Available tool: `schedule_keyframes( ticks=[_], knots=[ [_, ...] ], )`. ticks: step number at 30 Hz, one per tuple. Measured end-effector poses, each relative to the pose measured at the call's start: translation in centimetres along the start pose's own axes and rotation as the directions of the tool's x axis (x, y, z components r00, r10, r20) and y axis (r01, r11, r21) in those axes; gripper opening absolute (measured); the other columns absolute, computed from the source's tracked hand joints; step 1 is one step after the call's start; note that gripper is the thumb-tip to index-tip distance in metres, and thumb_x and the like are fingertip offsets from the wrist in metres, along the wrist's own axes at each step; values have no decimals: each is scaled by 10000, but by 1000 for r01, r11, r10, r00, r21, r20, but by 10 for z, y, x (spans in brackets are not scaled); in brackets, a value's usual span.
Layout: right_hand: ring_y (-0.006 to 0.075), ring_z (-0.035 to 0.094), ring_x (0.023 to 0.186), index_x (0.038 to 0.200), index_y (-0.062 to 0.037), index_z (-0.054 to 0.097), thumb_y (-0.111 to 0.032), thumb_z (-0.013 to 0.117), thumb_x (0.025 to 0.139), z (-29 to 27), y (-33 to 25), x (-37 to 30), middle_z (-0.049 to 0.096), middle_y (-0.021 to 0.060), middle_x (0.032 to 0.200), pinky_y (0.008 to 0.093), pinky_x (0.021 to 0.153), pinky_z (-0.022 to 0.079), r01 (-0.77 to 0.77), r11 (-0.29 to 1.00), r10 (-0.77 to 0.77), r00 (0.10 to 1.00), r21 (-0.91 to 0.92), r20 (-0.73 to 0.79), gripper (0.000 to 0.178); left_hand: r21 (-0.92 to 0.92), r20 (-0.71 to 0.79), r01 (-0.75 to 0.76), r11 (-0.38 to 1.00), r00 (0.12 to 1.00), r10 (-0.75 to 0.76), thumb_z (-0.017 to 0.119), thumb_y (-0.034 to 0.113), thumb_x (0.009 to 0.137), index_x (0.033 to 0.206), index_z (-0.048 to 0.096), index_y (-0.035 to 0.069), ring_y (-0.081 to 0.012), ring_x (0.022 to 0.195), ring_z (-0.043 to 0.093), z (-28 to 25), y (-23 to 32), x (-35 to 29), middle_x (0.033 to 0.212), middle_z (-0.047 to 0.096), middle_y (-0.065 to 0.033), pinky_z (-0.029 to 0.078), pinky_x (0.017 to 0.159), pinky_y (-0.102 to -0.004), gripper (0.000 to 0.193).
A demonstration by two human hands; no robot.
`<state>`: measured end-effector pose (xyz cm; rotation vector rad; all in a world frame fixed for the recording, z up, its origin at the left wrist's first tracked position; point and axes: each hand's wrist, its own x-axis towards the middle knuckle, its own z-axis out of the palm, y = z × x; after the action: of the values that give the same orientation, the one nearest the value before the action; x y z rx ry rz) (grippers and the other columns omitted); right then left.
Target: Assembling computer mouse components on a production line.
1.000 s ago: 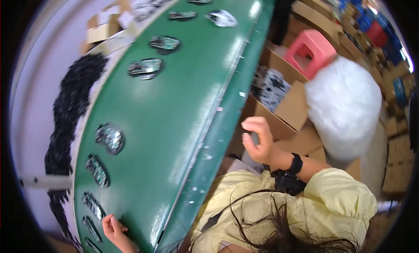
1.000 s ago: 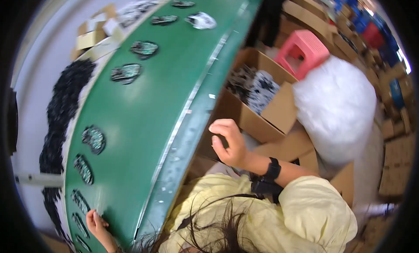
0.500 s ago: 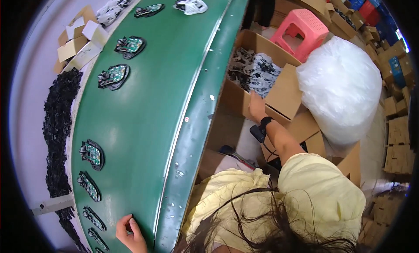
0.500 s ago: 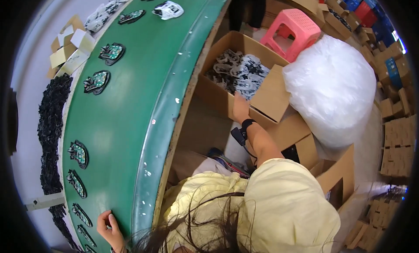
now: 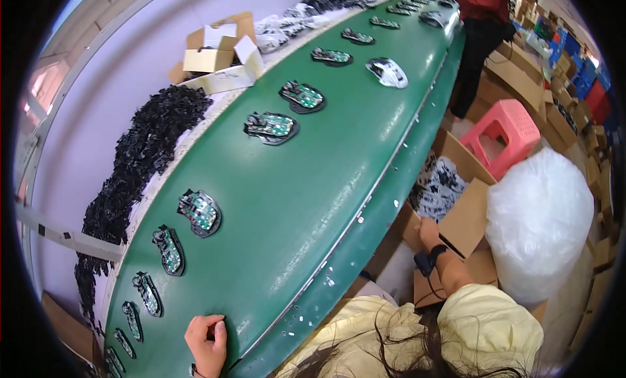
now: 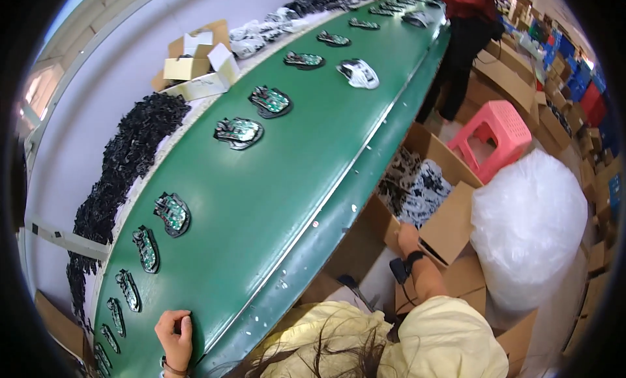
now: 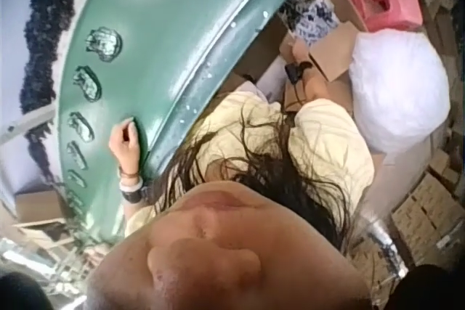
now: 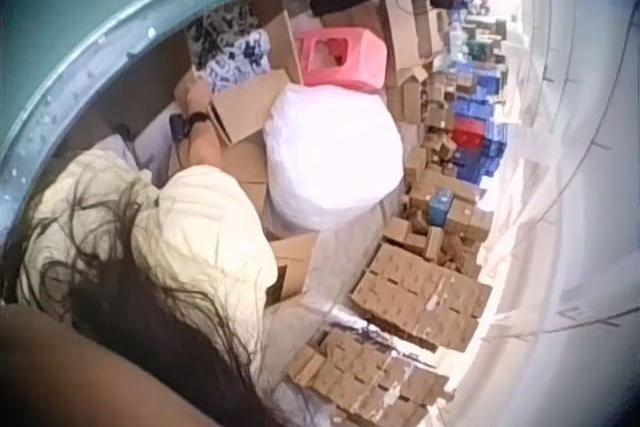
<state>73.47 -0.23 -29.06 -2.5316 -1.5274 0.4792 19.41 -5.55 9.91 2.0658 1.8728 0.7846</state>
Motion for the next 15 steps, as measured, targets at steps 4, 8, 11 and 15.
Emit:
schedule_keyframes(
  ticks=[4,8,11,15],
  knots=[
    [383,606,847,948,-8,580,-188,674,731,2,4,-7,629,223,865,461,760,478,-27,999,27,1000,37,-1,297,-40,-5,-16,999,1000,16,604,-14,732,766,608,12,-172,539,481,-3,-6,-1,626,517,-77,361,505,-273,43],
    [396,567,935,1056,11,534,-131,660,727,-8,2,-15,590,248,979,454,823,455,-8,997,9,1000,80,-18,380,-133,76,46,990,996,-36,633,-4,724,793,623,8,-167,563,519,-9,-5,4,655,531,-73,408,526,-257,71],
    [389,454,1073,1192,20,453,-1,612,696,-45,-27,-37,460,234,1154,427,955,371,85,982,-43,970,169,-241,522,-525,81,101,845,994,-68,637,-14,729,930,608,0,-159,685,568,-29,11,9,891,560,-107,472,601,-248,204],
    [384,438,1109,1178,17,447,68,552,689,-95,-32,-59,434,218,1182,409,967,368,179,972,-108,915,152,-388,503,-709,-258,-331,622,944,207,675,222,782,1120,448,42,-212,740,553,-84,75,7,999,445,-103,507,578,-331,445]
  ],
)
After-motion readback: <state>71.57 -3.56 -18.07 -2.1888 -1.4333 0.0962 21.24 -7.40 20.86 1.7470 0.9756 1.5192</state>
